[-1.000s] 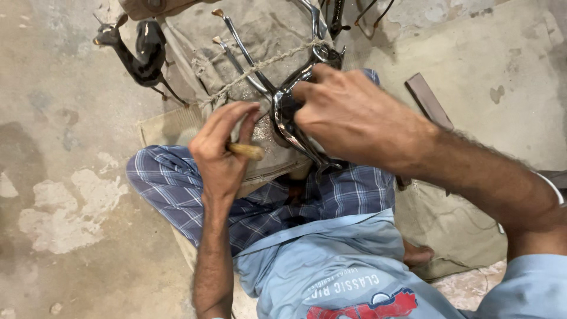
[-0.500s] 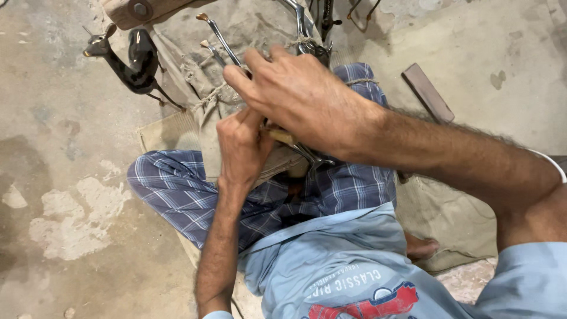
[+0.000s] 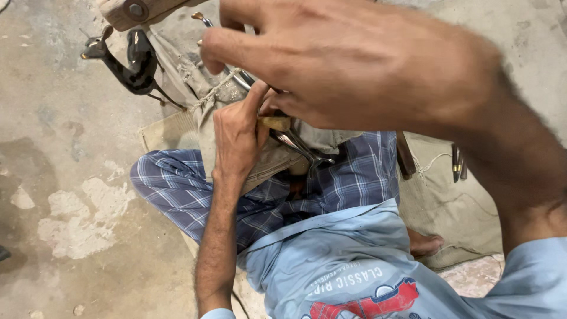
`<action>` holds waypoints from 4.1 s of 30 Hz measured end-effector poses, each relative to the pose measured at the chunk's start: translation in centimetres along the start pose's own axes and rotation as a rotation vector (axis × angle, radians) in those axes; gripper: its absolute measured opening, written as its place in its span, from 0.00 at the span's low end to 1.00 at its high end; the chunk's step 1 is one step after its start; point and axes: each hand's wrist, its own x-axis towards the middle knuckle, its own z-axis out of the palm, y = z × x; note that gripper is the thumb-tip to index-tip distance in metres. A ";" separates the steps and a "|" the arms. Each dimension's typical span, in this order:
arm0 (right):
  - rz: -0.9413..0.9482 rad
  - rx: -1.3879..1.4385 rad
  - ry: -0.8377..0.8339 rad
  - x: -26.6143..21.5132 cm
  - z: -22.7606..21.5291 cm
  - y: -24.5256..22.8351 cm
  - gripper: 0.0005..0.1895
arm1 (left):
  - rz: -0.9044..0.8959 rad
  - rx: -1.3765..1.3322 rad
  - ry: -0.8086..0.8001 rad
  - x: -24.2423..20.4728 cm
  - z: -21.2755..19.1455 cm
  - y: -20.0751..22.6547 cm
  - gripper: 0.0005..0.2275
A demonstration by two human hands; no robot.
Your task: The person sits on the floor and uses a wooden mallet to repeatedly strike a chisel placed on a metal deer-shaped decoration. The person adjusts the chisel and the object's position while continuing to hammer the same area.
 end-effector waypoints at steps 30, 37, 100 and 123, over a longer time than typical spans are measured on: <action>-0.207 -0.172 0.070 2.2 5.6 0.5 0.25 | -0.280 0.080 -0.108 -2.2 1.9 -0.8 0.18; 0.003 -0.315 -0.040 2.6 8.1 0.8 0.24 | -0.087 0.099 0.024 -1.1 1.7 -0.9 0.04; 0.063 -0.571 -0.509 1.5 9.3 -1.1 0.05 | -0.056 0.122 0.135 -2.0 2.2 -0.9 0.02; -0.102 -0.557 -0.544 1.0 7.3 -3.4 0.06 | -0.357 0.021 0.065 -3.7 -3.0 2.6 0.11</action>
